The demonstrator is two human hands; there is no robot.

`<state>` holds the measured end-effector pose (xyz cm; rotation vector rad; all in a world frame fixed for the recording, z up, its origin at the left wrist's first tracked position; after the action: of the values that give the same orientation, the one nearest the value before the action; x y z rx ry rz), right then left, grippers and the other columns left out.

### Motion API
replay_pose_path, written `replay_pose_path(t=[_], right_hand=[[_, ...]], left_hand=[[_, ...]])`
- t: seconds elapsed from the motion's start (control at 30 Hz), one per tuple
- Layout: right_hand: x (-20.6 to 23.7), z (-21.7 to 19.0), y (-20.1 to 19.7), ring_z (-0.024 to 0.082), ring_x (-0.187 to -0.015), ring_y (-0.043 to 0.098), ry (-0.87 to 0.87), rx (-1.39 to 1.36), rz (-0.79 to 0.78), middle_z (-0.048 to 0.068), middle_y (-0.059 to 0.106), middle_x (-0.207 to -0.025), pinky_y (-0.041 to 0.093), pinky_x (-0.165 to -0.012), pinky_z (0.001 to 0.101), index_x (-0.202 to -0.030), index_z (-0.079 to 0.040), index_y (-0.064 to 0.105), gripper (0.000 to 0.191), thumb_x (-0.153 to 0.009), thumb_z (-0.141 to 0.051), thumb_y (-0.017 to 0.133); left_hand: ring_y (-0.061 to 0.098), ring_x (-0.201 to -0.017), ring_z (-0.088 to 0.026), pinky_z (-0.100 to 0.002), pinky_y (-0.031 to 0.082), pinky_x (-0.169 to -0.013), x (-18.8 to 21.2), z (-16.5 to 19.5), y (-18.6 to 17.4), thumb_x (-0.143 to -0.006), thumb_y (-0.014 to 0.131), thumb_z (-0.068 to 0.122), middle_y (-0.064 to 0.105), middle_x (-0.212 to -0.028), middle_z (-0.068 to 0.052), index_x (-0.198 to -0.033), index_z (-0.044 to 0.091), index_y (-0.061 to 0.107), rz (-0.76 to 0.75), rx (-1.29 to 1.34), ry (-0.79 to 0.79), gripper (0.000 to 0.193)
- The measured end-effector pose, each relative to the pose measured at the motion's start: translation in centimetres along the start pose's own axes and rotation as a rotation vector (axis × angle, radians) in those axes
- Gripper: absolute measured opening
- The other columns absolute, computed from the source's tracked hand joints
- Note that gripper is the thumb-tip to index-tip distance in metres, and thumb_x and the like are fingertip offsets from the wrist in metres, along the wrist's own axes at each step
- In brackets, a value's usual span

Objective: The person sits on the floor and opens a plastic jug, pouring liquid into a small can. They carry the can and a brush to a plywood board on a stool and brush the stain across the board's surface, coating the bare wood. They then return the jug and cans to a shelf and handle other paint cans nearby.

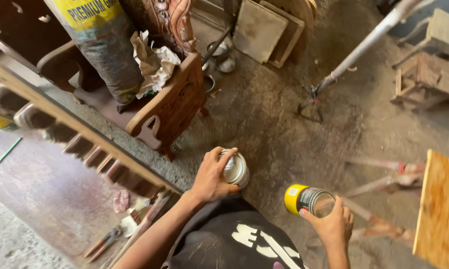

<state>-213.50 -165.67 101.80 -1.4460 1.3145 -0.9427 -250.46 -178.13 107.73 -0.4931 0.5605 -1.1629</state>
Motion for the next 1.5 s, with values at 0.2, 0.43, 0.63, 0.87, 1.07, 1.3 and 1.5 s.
replay_pose_path(t=[0.2,0.43,0.63,0.87,1.07,1.3,1.5], right_hand=[[-15.1,-8.7,1.9,0.042,-0.121,0.054,-0.131,-0.087,-0.036,0.022,0.063,-0.121,0.045,-0.101,0.0525,-0.141,-0.01,0.052,0.109,-0.048,-0.052,0.093],[-37.0,-24.3,5.6,0.042,-0.117,0.054,-0.43,-0.097,-0.148,0.023,0.06,-0.122,0.046,-0.097,0.051,-0.14,-0.004,0.049,0.111,-0.049,-0.048,0.094],[-51.6,-39.9,4.7,0.04,-0.108,0.054,-0.725,-0.096,-0.116,0.02,0.06,-0.114,0.047,-0.092,0.0509,-0.138,-0.001,0.049,0.109,-0.05,-0.048,0.094],[-63.0,-57.6,3.1,0.039,-0.107,0.054,-1.109,-0.192,-0.05,0.017,0.058,-0.112,0.046,-0.094,0.0501,-0.141,0.0,0.05,0.11,-0.055,-0.051,0.094],[-70.0,-75.8,6.3,0.04,-0.115,0.049,-1.354,-0.317,-0.059,0.02,0.055,-0.119,0.041,-0.101,0.0519,-0.146,0.004,0.046,0.117,-0.06,-0.059,0.095],[-78.6,-98.3,14.0,0.037,-0.127,0.047,-1.337,-0.107,-0.123,0.019,0.053,-0.129,0.036,-0.11,0.0487,-0.142,0.004,0.044,0.112,-0.063,-0.061,0.088],[-83.5,-102.4,18.8,0.041,-0.12,0.047,-1.356,-0.396,-0.206,0.025,0.051,-0.127,0.041,-0.097,0.0516,-0.147,0.003,0.039,0.13,-0.058,-0.075,0.095]], left_hand=[[0.05,-0.122,-0.041,-0.047,0.046,-0.102,-11.2,-5.5,-0.8,-0.05,0.087,0.027,0.05,-0.135,-0.022,-0.141,0.016,0.056,0.256,-0.061,-0.169,0.097],[0.05,-0.119,-0.044,-0.049,0.045,-0.103,-30.6,-11.7,-3.5,-0.049,0.086,0.025,0.049,-0.135,-0.024,-0.14,0.014,0.056,0.354,-0.067,-0.159,0.097],[0.051,-0.117,-0.044,-0.05,0.046,-0.102,-42.0,-10.7,-10.1,-0.051,0.085,0.022,0.048,-0.135,-0.024,-0.141,0.013,0.055,0.299,-0.077,-0.154,0.095],[0.051,-0.121,-0.044,-0.05,0.046,-0.103,-48.4,-9.0,-17.0,-0.052,0.092,0.025,0.048,-0.137,-0.024,-0.142,0.01,0.053,0.502,-0.13,-0.158,0.099],[0.053,-0.121,-0.043,-0.049,0.047,-0.101,-52.7,-10.1,-19.5,-0.049,0.093,0.025,0.051,-0.136,-0.023,-0.138,0.011,0.057,0.649,-0.246,-0.332,0.097],[0.051,-0.126,-0.045,-0.051,0.045,-0.104,-60.9,-11.6,-21.1,-0.051,0.094,0.027,0.05,-0.138,-0.025,-0.137,0.009,0.057,0.775,-0.382,-0.601,0.095],[0.049,-0.128,-0.045,-0.05,0.044,-0.105,-66.7,-12.7,-23.2,-0.051,0.095,0.027,0.049,-0.14,-0.026,-0.138,0.01,0.055,0.838,-0.431,-0.733,0.097]])
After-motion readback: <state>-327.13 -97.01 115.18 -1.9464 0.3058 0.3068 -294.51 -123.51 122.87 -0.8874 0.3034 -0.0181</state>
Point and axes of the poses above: each hand's wrist, its own x-axis away from the middle knuckle, its own y-axis out of the palm, z = x × y, the point moved 4 cm from there along -x, towards the middle knuckle
